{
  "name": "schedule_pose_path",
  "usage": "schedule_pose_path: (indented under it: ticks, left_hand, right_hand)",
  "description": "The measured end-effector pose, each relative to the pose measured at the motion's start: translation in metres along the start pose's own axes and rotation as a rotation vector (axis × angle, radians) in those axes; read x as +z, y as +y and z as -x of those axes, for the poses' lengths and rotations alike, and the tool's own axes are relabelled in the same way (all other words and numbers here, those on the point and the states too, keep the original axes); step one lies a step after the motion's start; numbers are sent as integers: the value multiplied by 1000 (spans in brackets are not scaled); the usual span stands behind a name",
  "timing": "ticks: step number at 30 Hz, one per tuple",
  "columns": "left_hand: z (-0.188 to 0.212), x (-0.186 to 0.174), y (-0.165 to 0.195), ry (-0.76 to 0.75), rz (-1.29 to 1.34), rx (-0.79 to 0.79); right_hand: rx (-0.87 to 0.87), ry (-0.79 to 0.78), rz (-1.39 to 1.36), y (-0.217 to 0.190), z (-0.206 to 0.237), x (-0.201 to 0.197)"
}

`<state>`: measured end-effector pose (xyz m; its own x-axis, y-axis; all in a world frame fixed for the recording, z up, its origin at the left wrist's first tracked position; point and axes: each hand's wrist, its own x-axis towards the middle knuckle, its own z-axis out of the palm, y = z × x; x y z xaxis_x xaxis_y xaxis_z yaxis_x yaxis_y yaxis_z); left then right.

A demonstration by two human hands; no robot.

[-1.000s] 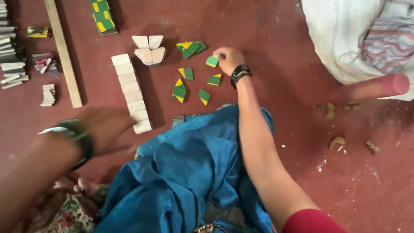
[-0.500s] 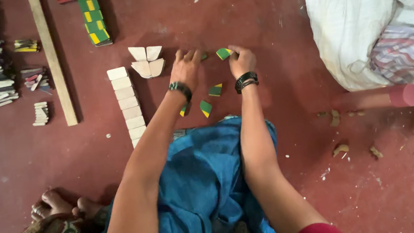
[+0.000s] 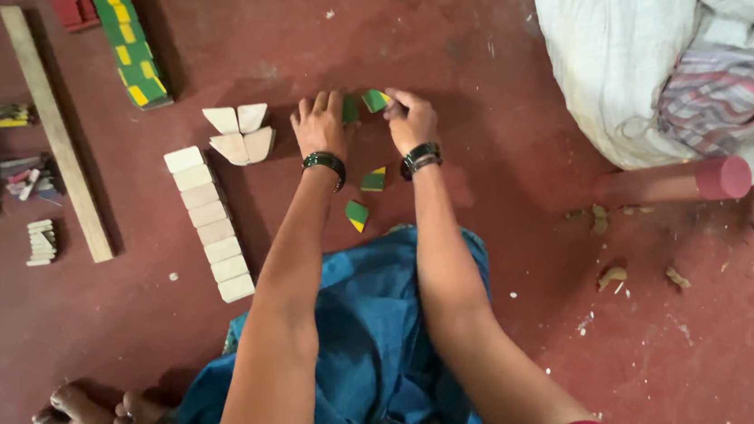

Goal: The person sits on the floor sorting small wooden pieces by shape and color, gathering scattered pieces into groups and stacking matching rectangular pieces into a neat column, then arranging green and yellow pieces into a separate pile.

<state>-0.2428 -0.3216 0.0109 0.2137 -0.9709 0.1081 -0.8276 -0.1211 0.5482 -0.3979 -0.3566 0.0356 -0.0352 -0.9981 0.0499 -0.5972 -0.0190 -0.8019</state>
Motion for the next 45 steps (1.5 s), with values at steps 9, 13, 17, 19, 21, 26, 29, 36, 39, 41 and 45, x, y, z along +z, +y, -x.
schedule_pose_path:
  ticks: [9,13,17,19,21,26,29,36,39,41,45]
  left_hand:
    - [17,7,-17,36,0,34]
    - [22,6,-25,36,-2,45]
    - [29,7,-29,52,64,38]
    - [34,7,-30,42,54,12]
    - [39,8,-32,55,83,17]
    - [48,8,-38,53,42,9]
    - [53,7,-42,100,48,36]
    - [77,4,-54,110,-61,148]
    - [93,3,-59,43,-86,248]
    - [107,3,-62,-75,-54,330]
    - [138,-7,-65,-160,117,487]
  right_hand:
    - [14,-103,66,-1,9,14]
    - [-95,-114,171,0,12,13]
    - [-33,-229,394,-3,13,12]
    - [-240,-259,361,-4,15,13]
    - [-378,-290,369,-5,17,18]
    - [-504,-228,437,-4,22,32]
    - [-333,-263,345,-4,24,28]
    - [-282,-166,330,-5,22,16]
    - [-224,-125,267,-6,21,21]
    - [-266,-102,293,-12,22,28]
    - [-415,-204,258,-35,27,57]
